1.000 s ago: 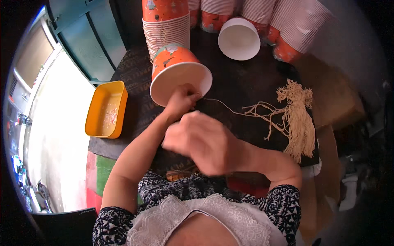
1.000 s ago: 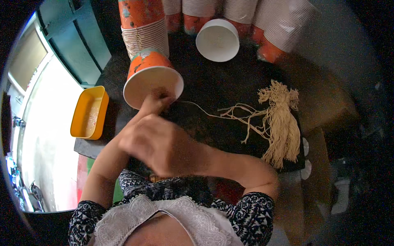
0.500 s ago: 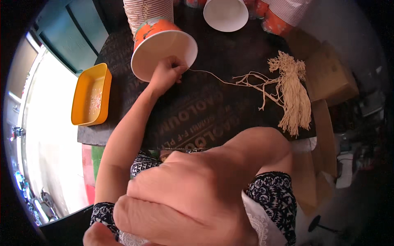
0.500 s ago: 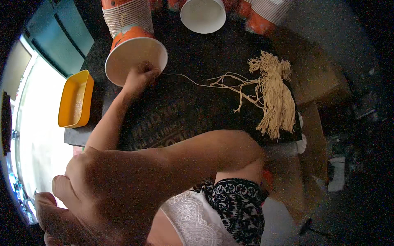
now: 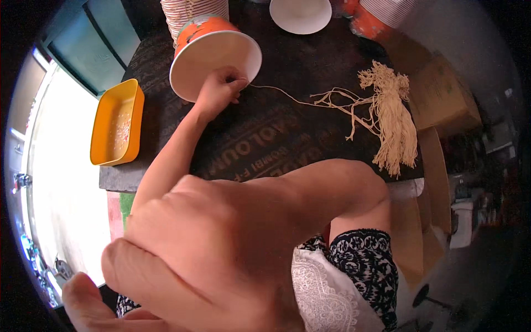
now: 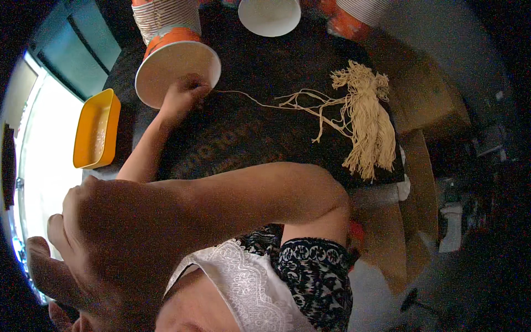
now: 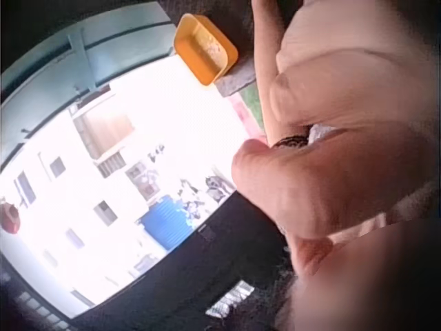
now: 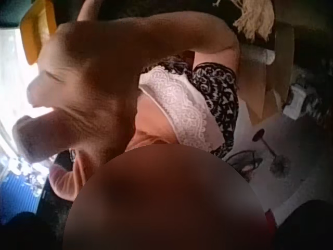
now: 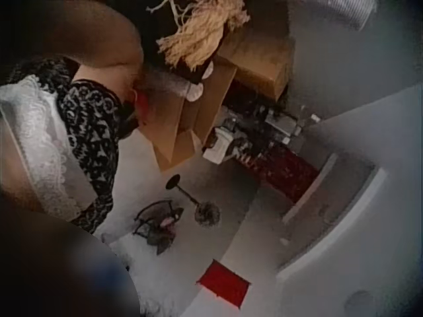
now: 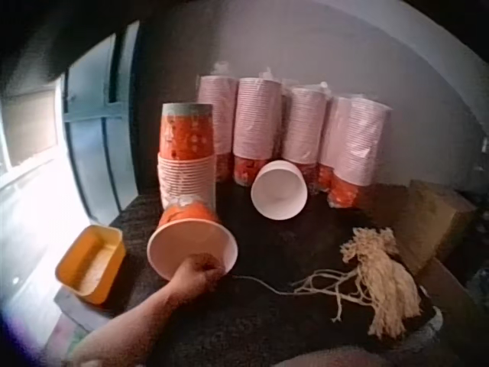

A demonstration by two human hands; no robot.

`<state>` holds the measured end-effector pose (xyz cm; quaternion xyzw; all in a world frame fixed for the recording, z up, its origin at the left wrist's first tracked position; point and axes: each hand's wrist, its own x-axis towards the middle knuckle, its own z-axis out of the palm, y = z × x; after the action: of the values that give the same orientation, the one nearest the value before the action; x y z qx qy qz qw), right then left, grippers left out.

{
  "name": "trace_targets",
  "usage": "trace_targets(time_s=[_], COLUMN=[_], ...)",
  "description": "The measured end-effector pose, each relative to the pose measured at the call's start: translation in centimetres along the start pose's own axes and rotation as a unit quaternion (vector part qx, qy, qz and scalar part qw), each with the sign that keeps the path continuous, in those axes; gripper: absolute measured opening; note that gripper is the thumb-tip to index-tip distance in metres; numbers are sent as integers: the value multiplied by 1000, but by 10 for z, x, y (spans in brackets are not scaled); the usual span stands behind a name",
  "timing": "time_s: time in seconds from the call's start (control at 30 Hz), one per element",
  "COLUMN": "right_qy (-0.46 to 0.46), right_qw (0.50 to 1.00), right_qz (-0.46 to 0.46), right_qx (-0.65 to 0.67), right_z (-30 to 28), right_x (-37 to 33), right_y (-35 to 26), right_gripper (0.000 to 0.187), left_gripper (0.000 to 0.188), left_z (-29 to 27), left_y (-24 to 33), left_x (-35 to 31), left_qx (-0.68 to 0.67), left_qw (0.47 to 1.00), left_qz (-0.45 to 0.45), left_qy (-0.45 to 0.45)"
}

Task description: Thread a pre-cut string through holes in a paper bucket to create a handle.

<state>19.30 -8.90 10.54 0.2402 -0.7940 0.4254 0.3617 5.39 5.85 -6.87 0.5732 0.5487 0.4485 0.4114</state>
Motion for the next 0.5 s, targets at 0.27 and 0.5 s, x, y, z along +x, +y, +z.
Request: trace_targets(time_s=[0.27, 0.5], right_qy=[-47, -75], right_qw=[996, 987], right_qz=[54, 105], right_qx=[48, 97], right_z=[8, 8], right_x=[12, 5], right_y=[9, 6], right_gripper=[50, 59], left_gripper=[13, 13], left_z=[-2, 8], left_y=[1, 8], left_x=[-5, -1], left_qx=[-2, 8], left_qw=[1000, 1000], left_qz=[-10, -4], left_qy=[16, 15])
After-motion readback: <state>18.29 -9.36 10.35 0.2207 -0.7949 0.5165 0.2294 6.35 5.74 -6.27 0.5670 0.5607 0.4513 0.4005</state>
